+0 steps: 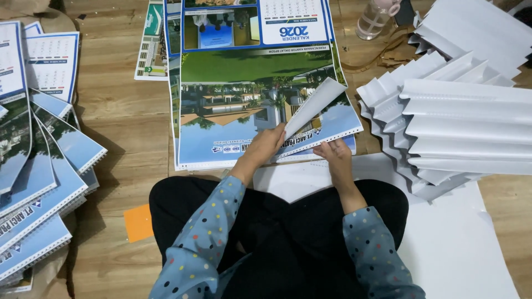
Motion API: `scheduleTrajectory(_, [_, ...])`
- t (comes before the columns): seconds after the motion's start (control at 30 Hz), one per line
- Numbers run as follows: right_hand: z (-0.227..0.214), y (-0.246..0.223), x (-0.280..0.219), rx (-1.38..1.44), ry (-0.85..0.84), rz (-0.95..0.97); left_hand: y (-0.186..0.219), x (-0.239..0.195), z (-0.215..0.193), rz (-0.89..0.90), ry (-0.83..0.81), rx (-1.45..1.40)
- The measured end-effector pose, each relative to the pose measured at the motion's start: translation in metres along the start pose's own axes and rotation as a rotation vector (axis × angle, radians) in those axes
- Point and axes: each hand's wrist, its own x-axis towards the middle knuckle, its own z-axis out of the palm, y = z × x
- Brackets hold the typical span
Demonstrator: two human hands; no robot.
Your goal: Manually inserting calendar pages into white corrugated protective strips and stacking the assembled units.
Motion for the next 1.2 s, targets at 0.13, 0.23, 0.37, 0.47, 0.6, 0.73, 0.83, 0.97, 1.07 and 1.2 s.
scheduleTrajectory(0.13, [-0.016,0.028,0.004,0.015,0.012,0.001,-0.002,0.001,0.003,0.022,0.031,0.028])
scheduleTrajectory(0.23, [-0.007,0.006,-0.005,0.045,0.075,0.031,0.002,-0.002,0.006,0.010,0.076,0.078])
scheduleTrajectory(0.37, [-0.024,0.000,0.000,-0.267,0.515,-0.156,0.006,0.003,0.019,0.192,0.437,0.328])
scheduleTrajectory(0.47, [-0.051,0.008,0.013,-0.504,0.632,-0.352,0.034,0.002,-0.008,0.300,0.733,0.477])
scheduleTrajectory(0.6, [-0.027,-0.020,0.016,-0.032,0.452,0.079,0.054,-0.006,-0.034,0.417,0.949,0.544])
scheduleTrajectory(0.73, [-0.056,-0.002,0.023,0.471,0.053,0.376,0.033,-0.057,0.001,0.492,0.784,0.515])
scheduleTrajectory(0.83, [-0.073,0.016,0.035,0.345,0.018,0.469,0.024,-0.103,-0.005,0.517,0.543,0.451])
scheduleTrajectory(0.97, [-0.065,0.033,0.050,0.095,-0.008,0.585,-0.023,-0.137,-0.059,-0.164,0.528,0.422])
scheduleTrajectory(1.07, [-0.035,0.008,0.048,-0.102,0.097,0.551,-0.112,-0.149,-0.088,-0.643,0.636,0.381])
scheduleTrajectory(1.2, [0.000,-0.042,0.045,-0.524,0.077,0.473,-0.277,-0.142,-0.070,-0.952,0.392,0.066])
